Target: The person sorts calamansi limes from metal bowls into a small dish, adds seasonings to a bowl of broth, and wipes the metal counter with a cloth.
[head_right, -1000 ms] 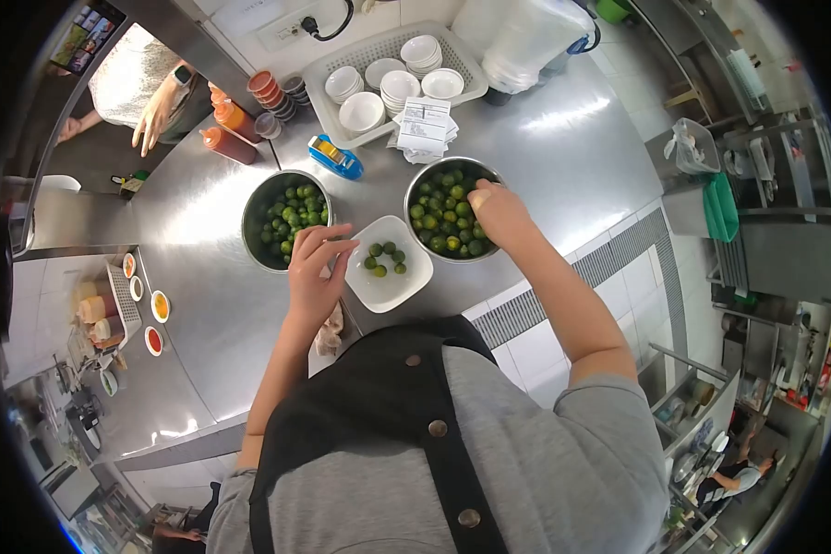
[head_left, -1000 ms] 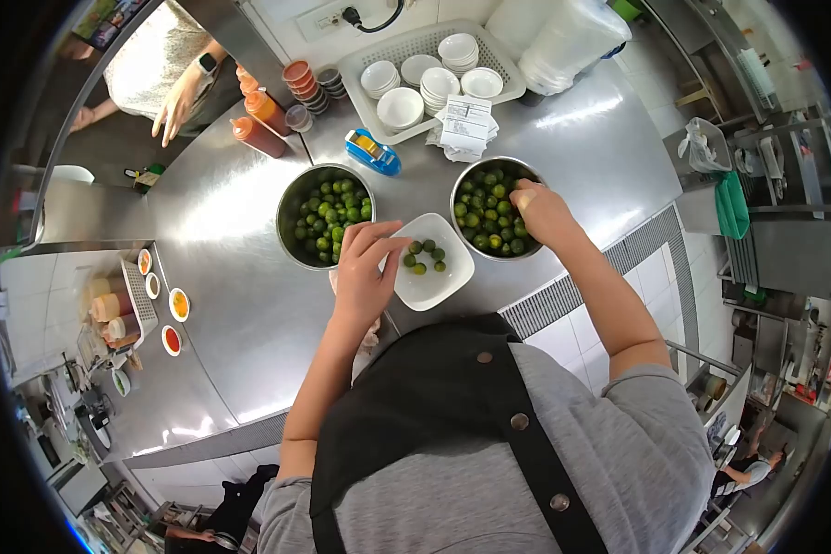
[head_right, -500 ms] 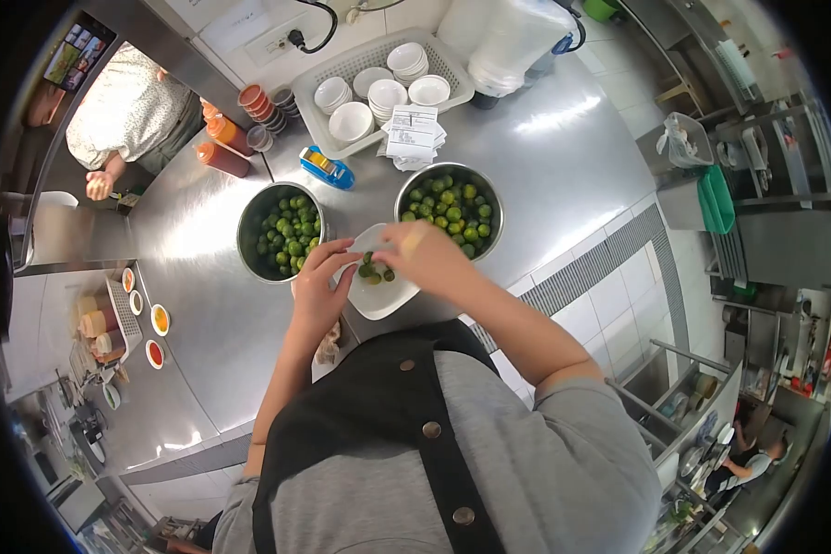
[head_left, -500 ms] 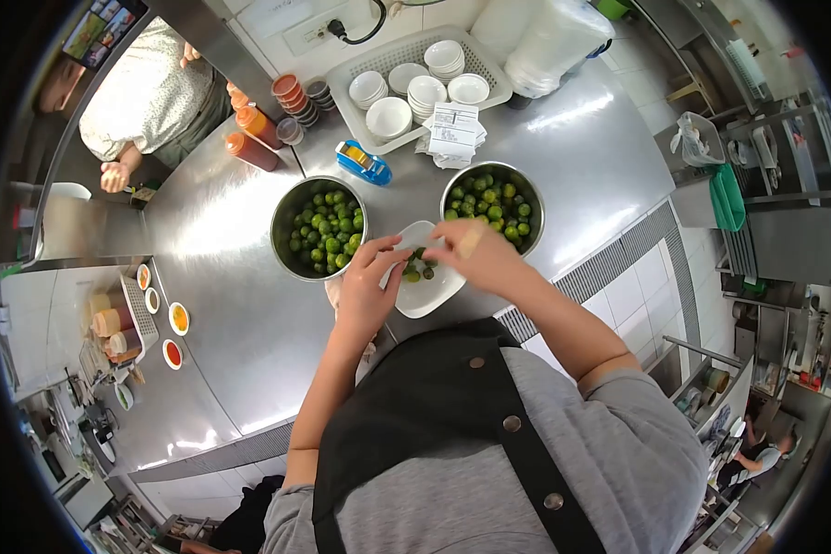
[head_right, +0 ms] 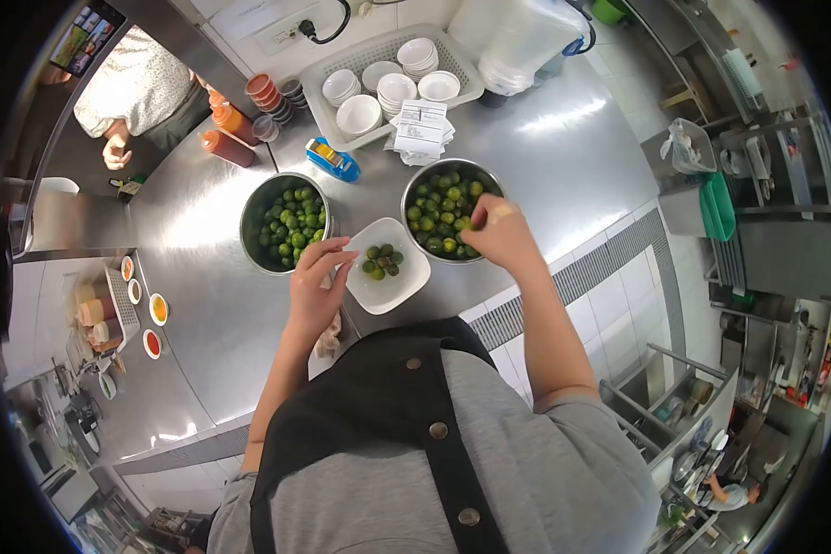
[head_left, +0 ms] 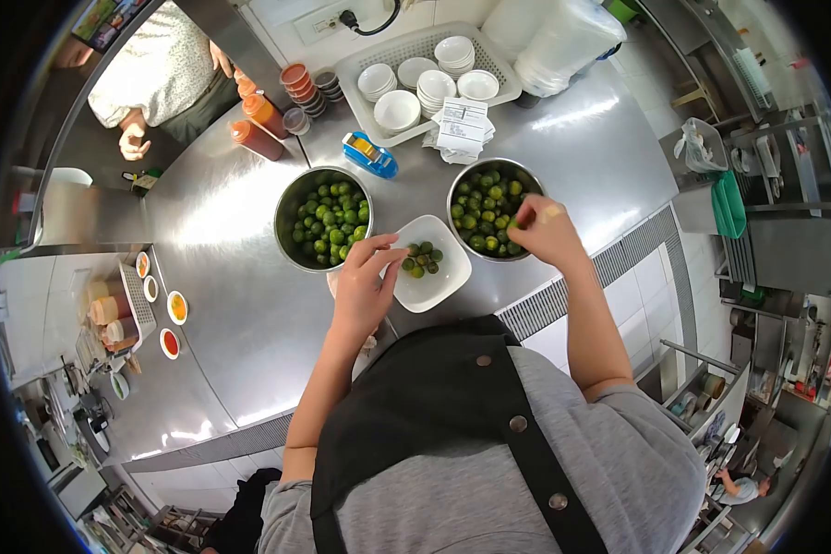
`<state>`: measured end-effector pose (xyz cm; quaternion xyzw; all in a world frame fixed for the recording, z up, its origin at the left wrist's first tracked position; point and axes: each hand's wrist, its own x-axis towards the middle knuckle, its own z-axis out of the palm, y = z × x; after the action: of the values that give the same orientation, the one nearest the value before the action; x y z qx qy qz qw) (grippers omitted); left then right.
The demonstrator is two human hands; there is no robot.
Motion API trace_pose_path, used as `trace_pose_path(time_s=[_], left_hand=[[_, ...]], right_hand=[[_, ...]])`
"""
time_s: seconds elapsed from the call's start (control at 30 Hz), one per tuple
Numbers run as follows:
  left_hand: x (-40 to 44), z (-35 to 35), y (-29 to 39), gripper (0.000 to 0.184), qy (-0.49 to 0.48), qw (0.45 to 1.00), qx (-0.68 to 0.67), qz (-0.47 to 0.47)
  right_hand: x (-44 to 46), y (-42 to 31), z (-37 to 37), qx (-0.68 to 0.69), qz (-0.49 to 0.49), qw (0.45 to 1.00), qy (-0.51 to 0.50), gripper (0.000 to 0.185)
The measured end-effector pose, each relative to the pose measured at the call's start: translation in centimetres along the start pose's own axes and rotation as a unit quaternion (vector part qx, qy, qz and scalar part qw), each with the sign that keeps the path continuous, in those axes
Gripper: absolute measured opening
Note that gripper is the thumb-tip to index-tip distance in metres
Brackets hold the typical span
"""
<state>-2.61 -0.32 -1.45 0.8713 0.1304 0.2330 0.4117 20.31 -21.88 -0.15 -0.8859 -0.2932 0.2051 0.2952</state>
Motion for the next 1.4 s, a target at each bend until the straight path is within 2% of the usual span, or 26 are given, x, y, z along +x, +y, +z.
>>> trace_pose_path(time_s=[0.13, 0.23, 0.27, 0.37, 0.5, 0.6, 0.7, 0.8, 0.9, 0.97, 1.0, 1.1, 1.13, 1.23, 1.27, 1.37, 1.4], left_hand=[[0.0, -0.1, -0.2, 0.02, 0.013, 1.0, -0.005, -0.009], [0.5, 0.1, 0.6, 0.02, 0.007, 1.0, -0.002, 0.005], [0.8, 0.1, 1.1, 0.02, 0.002, 1.0, 0.001, 0.013], [0.8, -0.3, 1.2, 0.02, 0.003, 1.0, 0.008, 0.03], [-0.4, -0.4, 0.2, 0.021, 0.008, 1.0, 0.01, 0.015], [-0.7, -0.3, 0.0, 0.022, 0.002, 1.0, 0.013, 0.013], [-0.5, -0.4, 0.5, 0.021, -0.006, 1.0, 0.01, 0.012], [-0.6, -0.5, 0.5, 0.022, -0.005, 1.0, 0.005, 0.011], [-1.1, -0.8, -0.2, 0.021, 0.007, 0.999, 0.02, 0.027], [-1.6, -1.3, -0.4, 0.02, 0.012, 1.0, 0.012, -0.003], [-1.8, -1.5, -0.5, 0.02, 0.014, 1.0, 0.008, -0.02], [-2.0, -2.1, -1.1, 0.018, 0.044, 0.999, 0.018, -0.023], [-2.1, -2.0, -1.2, 0.018, 0.047, 0.998, 0.016, -0.03], [-1.4, -1.9, -1.1, 0.017, 0.048, 0.998, 0.024, -0.017], [-1.3, -1.8, -0.9, 0.017, 0.05, 0.998, 0.024, -0.017], [-1.1, -1.6, -0.5, 0.018, 0.05, 0.998, 0.014, -0.024], [-1.1, -1.3, -0.4, 0.018, 0.046, 0.998, 0.002, -0.03]], right_hand=[[0.8, 1.9, -0.1, 0.03, -0.014, 0.999, 0.009, 0.013], [3.4, 2.0, 2.3, 0.158, 0.098, 0.982, 0.027, 0.016], [4.2, 3.0, 3.7, 0.13, 0.094, 0.986, 0.039, 0.022], [5.1, 5.0, 6.7, -0.068, -0.037, 0.985, 0.156, 0.022], [4.0, 2.9, 6.3, -0.035, 0.012, 0.991, 0.126, 0.033], [4.1, 2.3, 6.1, -0.077, 0.048, 0.99, 0.105, 0.038], [4.1, 1.6, 5.3, -0.037, 0.078, 0.994, 0.064, 0.038], [4.1, 2.1, 5.6, -0.026, 0.028, 0.996, 0.079, 0.038], [3.6, 1.9, 5.1, -0.065, -0.047, 0.985, 0.15, 0.033], [2.7, 1.1, 3.9, -0.017, -0.046, 0.99, 0.134, 0.032], [2.1, 0.1, 2.8, 0.007, -0.045, 0.991, 0.124, 0.031], [-0.3, -5.2, 0.8, 0.153, -0.087, 0.984, -0.005, 0.029], [-1.0, -6.4, 0.5, 0.153, -0.103, 0.981, -0.062, 0.031], [-1.5, -7.4, 1.3, 0.174, -0.127, 0.972, -0.09, 0.028], [-0.7, -6.3, 1.8, 0.145, -0.159, 0.976, -0.021, 0.028], [2.8, -2.2, 1.5, 0.074, -0.119, 0.988, 0.06, 0.035], [3.9, -0.6, 1.3, 0.043, -0.103, 0.993, 0.026, 0.039]])
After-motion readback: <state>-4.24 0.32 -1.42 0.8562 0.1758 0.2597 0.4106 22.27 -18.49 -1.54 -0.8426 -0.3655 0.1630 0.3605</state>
